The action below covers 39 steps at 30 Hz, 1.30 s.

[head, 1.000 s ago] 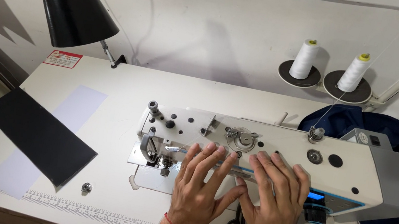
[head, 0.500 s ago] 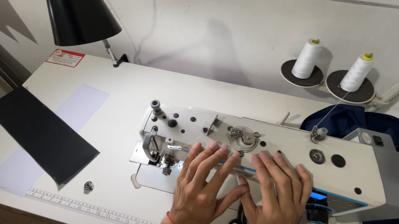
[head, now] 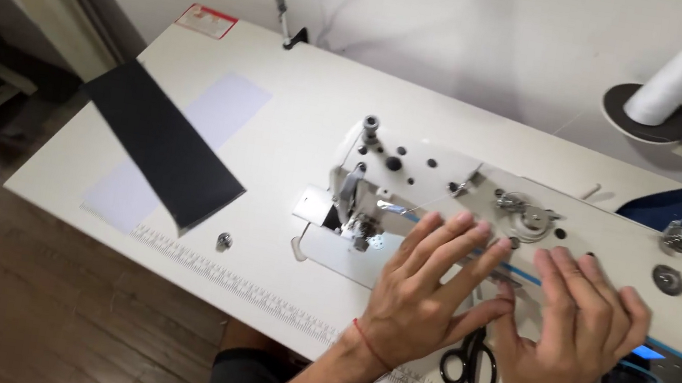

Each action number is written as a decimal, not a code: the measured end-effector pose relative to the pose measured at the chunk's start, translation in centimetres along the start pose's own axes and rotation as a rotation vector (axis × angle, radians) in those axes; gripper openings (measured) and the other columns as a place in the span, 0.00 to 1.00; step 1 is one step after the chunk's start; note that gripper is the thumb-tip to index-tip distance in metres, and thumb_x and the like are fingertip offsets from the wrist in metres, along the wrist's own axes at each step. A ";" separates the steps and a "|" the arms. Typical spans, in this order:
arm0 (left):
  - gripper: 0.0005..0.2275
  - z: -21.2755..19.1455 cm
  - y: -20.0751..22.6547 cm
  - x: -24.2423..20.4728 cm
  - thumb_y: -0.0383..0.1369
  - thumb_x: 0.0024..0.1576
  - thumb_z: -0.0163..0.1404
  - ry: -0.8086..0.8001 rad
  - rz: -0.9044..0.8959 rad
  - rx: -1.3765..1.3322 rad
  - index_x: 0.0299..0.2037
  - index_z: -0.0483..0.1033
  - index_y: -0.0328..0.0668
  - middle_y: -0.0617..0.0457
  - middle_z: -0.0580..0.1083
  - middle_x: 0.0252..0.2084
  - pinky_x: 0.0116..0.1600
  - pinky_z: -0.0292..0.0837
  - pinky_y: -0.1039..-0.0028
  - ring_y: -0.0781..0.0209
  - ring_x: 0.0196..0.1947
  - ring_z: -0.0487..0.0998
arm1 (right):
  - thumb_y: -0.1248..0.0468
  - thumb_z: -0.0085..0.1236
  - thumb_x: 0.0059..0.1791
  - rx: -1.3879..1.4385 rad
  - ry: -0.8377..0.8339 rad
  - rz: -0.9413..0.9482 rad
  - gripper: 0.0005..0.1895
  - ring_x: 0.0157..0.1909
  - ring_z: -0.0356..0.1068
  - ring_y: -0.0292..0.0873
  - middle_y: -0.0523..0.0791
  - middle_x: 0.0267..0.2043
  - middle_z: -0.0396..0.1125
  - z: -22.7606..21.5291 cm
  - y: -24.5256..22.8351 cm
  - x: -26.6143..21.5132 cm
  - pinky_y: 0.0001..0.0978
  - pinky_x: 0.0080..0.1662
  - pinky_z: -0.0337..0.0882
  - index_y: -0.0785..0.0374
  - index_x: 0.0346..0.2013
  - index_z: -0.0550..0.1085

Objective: Preparing leather strips and threading a professional sewing machine including bobbin installation

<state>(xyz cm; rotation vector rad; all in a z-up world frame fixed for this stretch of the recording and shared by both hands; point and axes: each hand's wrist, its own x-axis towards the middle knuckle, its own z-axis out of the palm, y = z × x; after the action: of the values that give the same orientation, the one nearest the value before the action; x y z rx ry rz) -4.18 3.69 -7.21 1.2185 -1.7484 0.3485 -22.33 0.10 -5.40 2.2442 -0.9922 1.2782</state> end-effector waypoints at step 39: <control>0.25 -0.4 0.0 0.4 0.48 0.76 0.60 0.034 0.028 0.009 0.76 0.79 0.40 0.42 0.75 0.77 0.89 0.68 0.44 0.43 0.82 0.74 | 0.60 0.68 0.65 -0.017 0.003 0.012 0.19 0.73 0.77 0.61 0.54 0.68 0.79 0.1 0.1 -0.1 0.64 0.80 0.63 0.71 0.65 0.86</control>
<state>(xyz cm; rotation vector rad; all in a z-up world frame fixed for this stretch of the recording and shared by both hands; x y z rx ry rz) -4.02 3.69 -6.65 1.1894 -1.7379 0.3921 -22.36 -0.01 -5.51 2.2263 -1.0129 1.2732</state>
